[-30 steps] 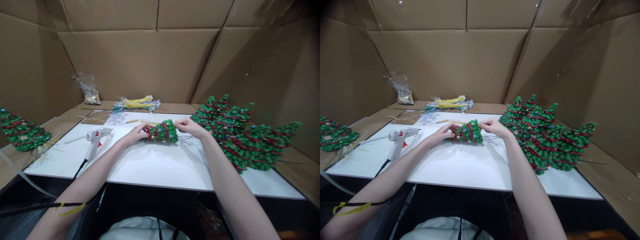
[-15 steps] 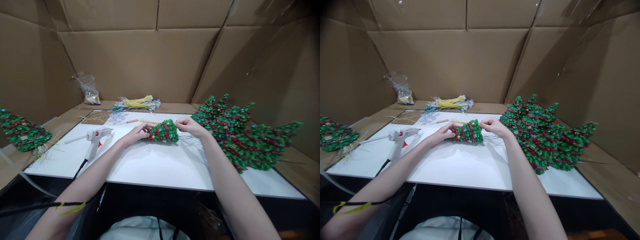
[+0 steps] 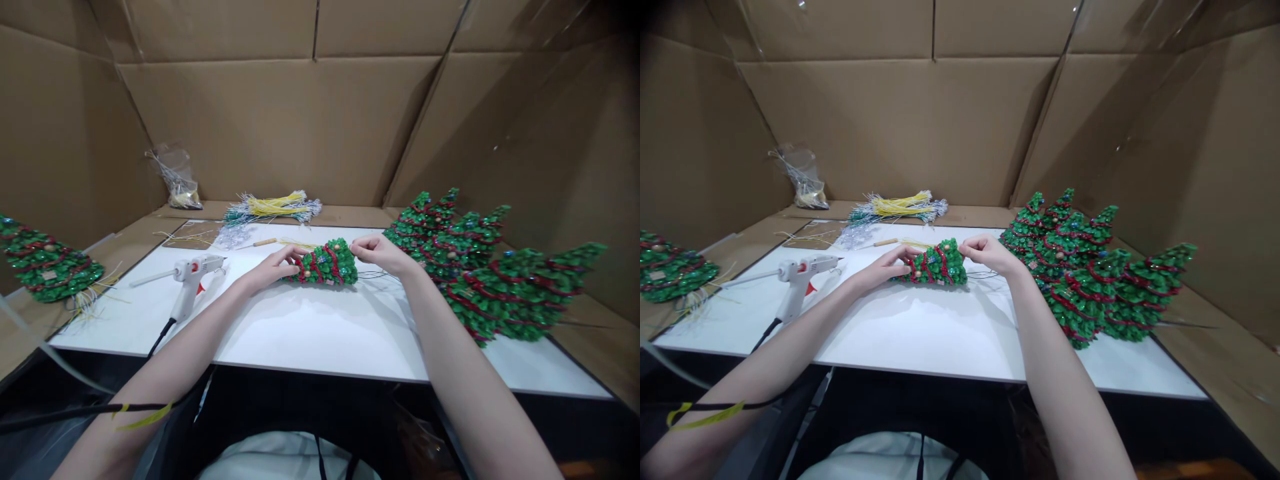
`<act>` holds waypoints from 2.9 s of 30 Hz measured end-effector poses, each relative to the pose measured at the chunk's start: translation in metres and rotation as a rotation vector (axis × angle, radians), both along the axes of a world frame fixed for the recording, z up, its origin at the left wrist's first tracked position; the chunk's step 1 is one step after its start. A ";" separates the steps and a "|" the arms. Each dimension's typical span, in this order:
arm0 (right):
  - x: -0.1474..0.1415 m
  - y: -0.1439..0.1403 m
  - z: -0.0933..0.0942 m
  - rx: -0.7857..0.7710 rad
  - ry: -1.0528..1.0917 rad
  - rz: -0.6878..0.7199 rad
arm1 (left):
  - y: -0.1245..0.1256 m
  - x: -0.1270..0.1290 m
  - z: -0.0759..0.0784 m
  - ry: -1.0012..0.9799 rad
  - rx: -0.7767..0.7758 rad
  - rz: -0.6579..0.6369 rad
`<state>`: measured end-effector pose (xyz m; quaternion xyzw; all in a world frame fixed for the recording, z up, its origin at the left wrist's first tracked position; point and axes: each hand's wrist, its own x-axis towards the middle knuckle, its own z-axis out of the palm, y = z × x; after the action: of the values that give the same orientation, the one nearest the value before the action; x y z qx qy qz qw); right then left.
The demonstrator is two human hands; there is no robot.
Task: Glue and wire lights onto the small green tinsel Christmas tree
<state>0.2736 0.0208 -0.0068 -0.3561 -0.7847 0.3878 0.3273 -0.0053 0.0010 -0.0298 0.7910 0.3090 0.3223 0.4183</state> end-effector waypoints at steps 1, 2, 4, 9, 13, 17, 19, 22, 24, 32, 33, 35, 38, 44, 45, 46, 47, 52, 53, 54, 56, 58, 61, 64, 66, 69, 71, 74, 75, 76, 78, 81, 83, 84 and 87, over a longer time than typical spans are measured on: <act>0.000 0.000 0.000 0.002 0.001 0.001 | 0.000 0.000 0.000 0.000 0.000 -0.001; 0.000 0.000 0.000 0.004 0.001 0.002 | 0.000 0.000 0.000 0.001 0.000 0.001; 0.000 0.000 0.000 0.005 0.001 0.006 | -0.001 0.000 0.000 0.004 0.000 0.007; 0.000 0.000 0.000 -0.005 0.008 -0.004 | 0.001 0.000 -0.001 0.006 -0.004 0.000; 0.001 0.001 -0.002 -0.054 -0.004 0.007 | 0.002 0.000 -0.002 -0.002 -0.006 0.006; 0.002 0.002 -0.003 -0.073 -0.004 0.009 | 0.002 0.000 -0.003 0.005 -0.005 0.014; 0.002 0.002 -0.003 -0.081 -0.005 0.013 | 0.002 0.000 -0.002 0.007 -0.008 0.012; 0.002 0.003 -0.003 -0.094 -0.003 0.019 | 0.002 0.000 -0.002 0.001 -0.006 0.010; 0.002 0.003 -0.003 -0.095 0.000 0.021 | 0.002 0.000 -0.002 0.000 -0.009 0.013; 0.002 0.003 -0.004 -0.090 0.003 0.023 | 0.003 0.000 -0.003 0.005 -0.010 0.012; 0.002 0.003 -0.005 -0.087 0.006 0.023 | 0.003 0.000 -0.003 0.003 -0.011 0.012; 0.003 0.004 -0.005 -0.080 0.012 0.024 | 0.002 0.000 -0.003 0.000 -0.016 0.012; 0.003 0.004 -0.005 -0.072 0.013 0.023 | 0.002 0.000 -0.002 -0.006 -0.026 0.008; 0.002 0.003 -0.004 -0.055 0.012 0.017 | 0.002 0.000 -0.001 -0.017 -0.041 -0.002; 0.002 0.003 -0.003 -0.053 0.014 0.015 | 0.002 0.000 -0.001 -0.019 -0.043 -0.001; 0.002 0.002 -0.003 -0.052 0.015 0.013 | 0.002 0.000 -0.002 -0.021 -0.045 0.001; 0.002 0.002 -0.003 -0.053 0.015 0.012 | 0.002 0.000 -0.002 -0.023 -0.047 0.003; 0.001 0.001 -0.002 -0.051 0.012 0.006 | 0.004 0.000 -0.004 -0.024 -0.039 -0.005; 0.001 0.001 -0.002 -0.050 0.011 0.005 | 0.004 0.000 -0.004 -0.024 -0.037 -0.006; 0.001 0.001 -0.002 -0.049 0.011 0.004 | 0.004 0.000 -0.004 -0.024 -0.035 -0.005; 0.001 0.001 -0.002 -0.049 0.010 0.002 | 0.004 0.000 -0.004 -0.020 -0.032 -0.002; 0.001 0.001 -0.002 -0.048 0.009 0.004 | 0.004 0.000 -0.003 -0.015 -0.029 0.002; 0.001 0.001 -0.002 -0.040 0.008 0.006 | 0.002 0.000 -0.002 -0.008 -0.025 0.002; 0.000 0.001 -0.002 -0.028 0.005 0.002 | 0.001 0.000 -0.001 0.000 -0.012 0.003; -0.001 0.000 -0.001 -0.016 0.004 0.001 | 0.001 0.000 -0.001 0.005 -0.007 0.007; -0.002 0.000 0.000 0.000 0.004 0.000 | 0.001 0.000 -0.001 0.007 -0.010 0.016; -0.002 -0.001 0.001 0.007 0.007 -0.001 | 0.001 0.000 -0.001 0.004 -0.012 0.011; -0.002 -0.002 0.002 0.013 0.005 -0.003 | 0.001 0.000 -0.001 0.003 -0.009 0.000; -0.002 -0.002 0.002 0.017 0.002 -0.005 | 0.001 0.000 -0.001 0.006 -0.007 0.002; -0.002 -0.002 0.002 0.021 -0.002 -0.006 | 0.001 0.000 -0.001 0.009 -0.005 0.006; -0.002 -0.003 0.002 0.031 -0.006 -0.009 | 0.001 0.000 -0.001 0.013 -0.002 0.010; -0.001 -0.002 0.002 0.041 -0.005 -0.006 | 0.001 0.000 -0.001 0.016 -0.002 0.009; -0.001 -0.002 0.001 0.042 -0.002 -0.005 | 0.001 0.000 0.000 0.020 -0.009 0.011; -0.001 -0.001 0.001 0.039 0.000 -0.006 | 0.001 0.000 0.000 0.021 -0.013 0.012; 0.000 -0.001 0.001 0.010 -0.001 0.000 | 0.001 0.000 -0.001 0.013 -0.011 0.007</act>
<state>0.2734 0.0198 -0.0062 -0.3545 -0.7867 0.3840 0.3285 -0.0053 0.0021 -0.0304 0.7897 0.3163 0.3169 0.4193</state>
